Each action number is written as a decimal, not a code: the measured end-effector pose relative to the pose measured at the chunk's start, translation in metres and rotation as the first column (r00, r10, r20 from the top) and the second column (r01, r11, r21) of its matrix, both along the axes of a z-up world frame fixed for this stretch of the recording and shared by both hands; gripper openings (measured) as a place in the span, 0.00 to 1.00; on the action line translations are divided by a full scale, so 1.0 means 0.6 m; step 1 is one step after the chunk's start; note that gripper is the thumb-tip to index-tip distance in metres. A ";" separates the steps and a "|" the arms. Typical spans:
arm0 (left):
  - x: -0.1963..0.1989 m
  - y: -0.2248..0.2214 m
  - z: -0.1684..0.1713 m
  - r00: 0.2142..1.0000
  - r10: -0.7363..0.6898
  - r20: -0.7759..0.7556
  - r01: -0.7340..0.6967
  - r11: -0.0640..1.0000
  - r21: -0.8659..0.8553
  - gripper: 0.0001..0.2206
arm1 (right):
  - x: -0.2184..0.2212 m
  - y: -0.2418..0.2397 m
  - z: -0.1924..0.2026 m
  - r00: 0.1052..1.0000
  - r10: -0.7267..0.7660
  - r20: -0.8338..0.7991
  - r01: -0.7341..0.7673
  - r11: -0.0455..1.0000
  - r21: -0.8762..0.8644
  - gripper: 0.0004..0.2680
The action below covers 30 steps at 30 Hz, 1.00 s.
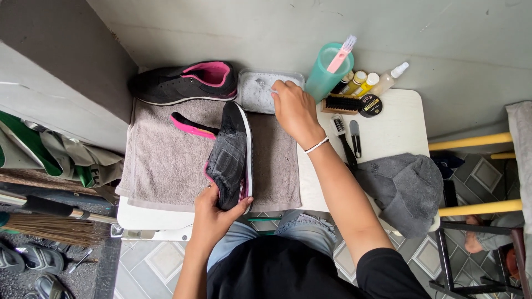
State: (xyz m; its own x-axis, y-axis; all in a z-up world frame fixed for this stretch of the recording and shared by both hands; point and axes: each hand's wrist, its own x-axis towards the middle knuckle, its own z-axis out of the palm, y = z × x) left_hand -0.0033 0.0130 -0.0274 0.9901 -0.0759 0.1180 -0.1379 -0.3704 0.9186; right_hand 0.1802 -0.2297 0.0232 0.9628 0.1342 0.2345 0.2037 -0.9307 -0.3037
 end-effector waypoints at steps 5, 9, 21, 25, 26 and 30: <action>0.002 -0.001 0.011 1.000 -0.004 -0.005 0.004 1.000 0.009 0.18 | -0.012 -0.005 0.021 1.000 -0.012 0.028 0.012 1.000 0.009 0.04; 0.002 -0.004 0.012 1.000 -0.002 0.015 0.001 0.999 0.034 0.16 | 0.003 -0.022 0.014 1.000 0.000 0.019 0.000 1.000 -0.018 0.05; -0.003 -0.008 0.006 1.000 0.023 -0.001 -0.023 1.000 0.005 0.18 | 0.049 -0.026 0.032 0.964 0.079 -0.253 -0.138 0.964 -0.228 0.07; -0.001 -0.008 0.008 1.000 0.015 -0.023 -0.014 1.000 0.017 0.17 | 0.073 -0.038 0.022 0.989 0.044 -0.141 -0.097 0.912 -0.399 0.05; -0.001 -0.009 0.008 1.000 0.007 -0.006 -0.007 1.000 0.016 0.18 | 0.068 -0.035 0.042 0.971 0.069 -0.228 -0.144 0.932 -0.332 0.07; 0.001 -0.009 0.019 1.000 -0.011 -0.024 0.010 0.998 -0.059 0.16 | 0.040 -0.031 0.117 0.936 0.103 -0.337 -0.200 0.942 -0.268 0.09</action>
State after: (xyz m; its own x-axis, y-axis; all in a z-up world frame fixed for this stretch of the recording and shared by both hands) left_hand -0.0025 0.0076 -0.0162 0.9919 -0.0797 0.0986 -0.1189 -0.3147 0.9417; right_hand 0.2040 -0.2485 0.0931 0.9421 0.3004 -0.1488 0.2891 -0.9528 -0.0930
